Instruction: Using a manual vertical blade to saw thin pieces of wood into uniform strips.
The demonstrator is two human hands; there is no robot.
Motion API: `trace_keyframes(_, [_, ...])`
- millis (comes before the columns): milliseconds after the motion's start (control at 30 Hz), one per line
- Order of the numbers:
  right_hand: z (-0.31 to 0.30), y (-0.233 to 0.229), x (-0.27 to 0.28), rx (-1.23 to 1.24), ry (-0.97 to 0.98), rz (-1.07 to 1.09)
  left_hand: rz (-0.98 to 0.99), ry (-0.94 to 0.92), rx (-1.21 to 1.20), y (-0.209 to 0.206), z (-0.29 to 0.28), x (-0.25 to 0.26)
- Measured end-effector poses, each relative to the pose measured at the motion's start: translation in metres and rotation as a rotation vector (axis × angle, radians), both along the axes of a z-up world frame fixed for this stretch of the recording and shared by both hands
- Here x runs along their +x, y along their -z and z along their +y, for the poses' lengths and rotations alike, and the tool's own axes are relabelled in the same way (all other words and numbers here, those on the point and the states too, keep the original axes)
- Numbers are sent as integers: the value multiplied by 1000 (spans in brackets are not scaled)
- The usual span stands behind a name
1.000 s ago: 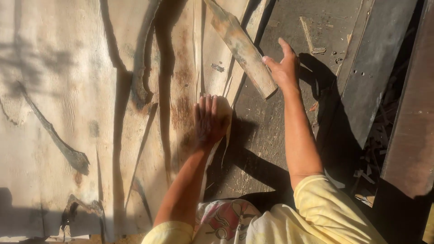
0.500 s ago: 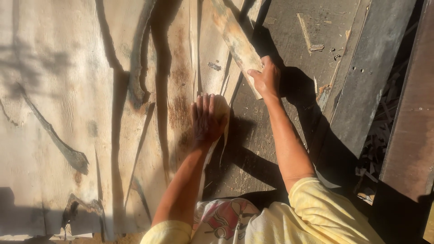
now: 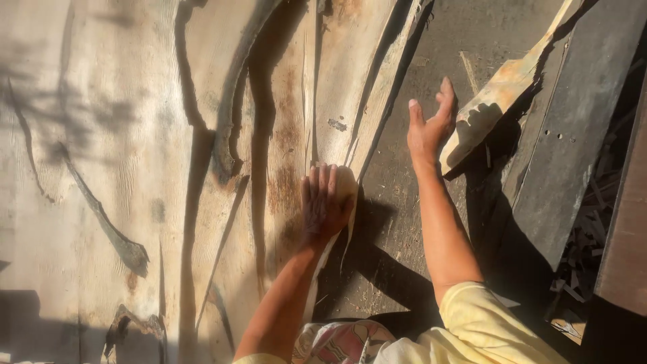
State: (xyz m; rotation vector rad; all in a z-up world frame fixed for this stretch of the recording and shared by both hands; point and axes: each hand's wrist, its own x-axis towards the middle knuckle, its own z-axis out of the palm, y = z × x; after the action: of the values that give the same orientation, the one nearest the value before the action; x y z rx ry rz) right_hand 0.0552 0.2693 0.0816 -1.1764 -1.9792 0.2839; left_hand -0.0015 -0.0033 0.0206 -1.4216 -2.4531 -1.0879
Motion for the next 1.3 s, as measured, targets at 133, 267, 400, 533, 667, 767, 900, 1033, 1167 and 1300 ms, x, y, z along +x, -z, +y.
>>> trace_keyframes(133, [55,26,-141,-314,-264,-2,-46,44,-111,6,5,-4])
trace_keyframes(267, [139,120,-266,-143,-418,219,-47,53,-135,4,3,-2])
trace_keyframes(400, [199,184,-345,-180,-330,212,-165,80,-208,-4,6,-6])
trace_keyframes(533, [197,198,-361,-206,-223,307,-174,64,-202,-6,6,-8])
trace_keyframes(667, [213,221,-345,-123,-252,546,-165,75,-196,-8,4,-7])
trace_keyframes(767, [155,107,-254,-823,-346,816,-174,80,-204,-7,4,-8])
trace_keyframes(900, [95,-23,-90,-1080,-374,788,-115,66,-155,3,2,0])
trace_keyframes(1033, [134,-97,69,-598,-496,1196,-66,51,-101,9,4,-4])
trace_keyframes(1167, [98,-109,97,-404,-261,1047,-21,67,-70,17,2,-1])
trace_keyframes(1300, [9,15,42,-940,-256,542,51,80,-16,23,-2,1])
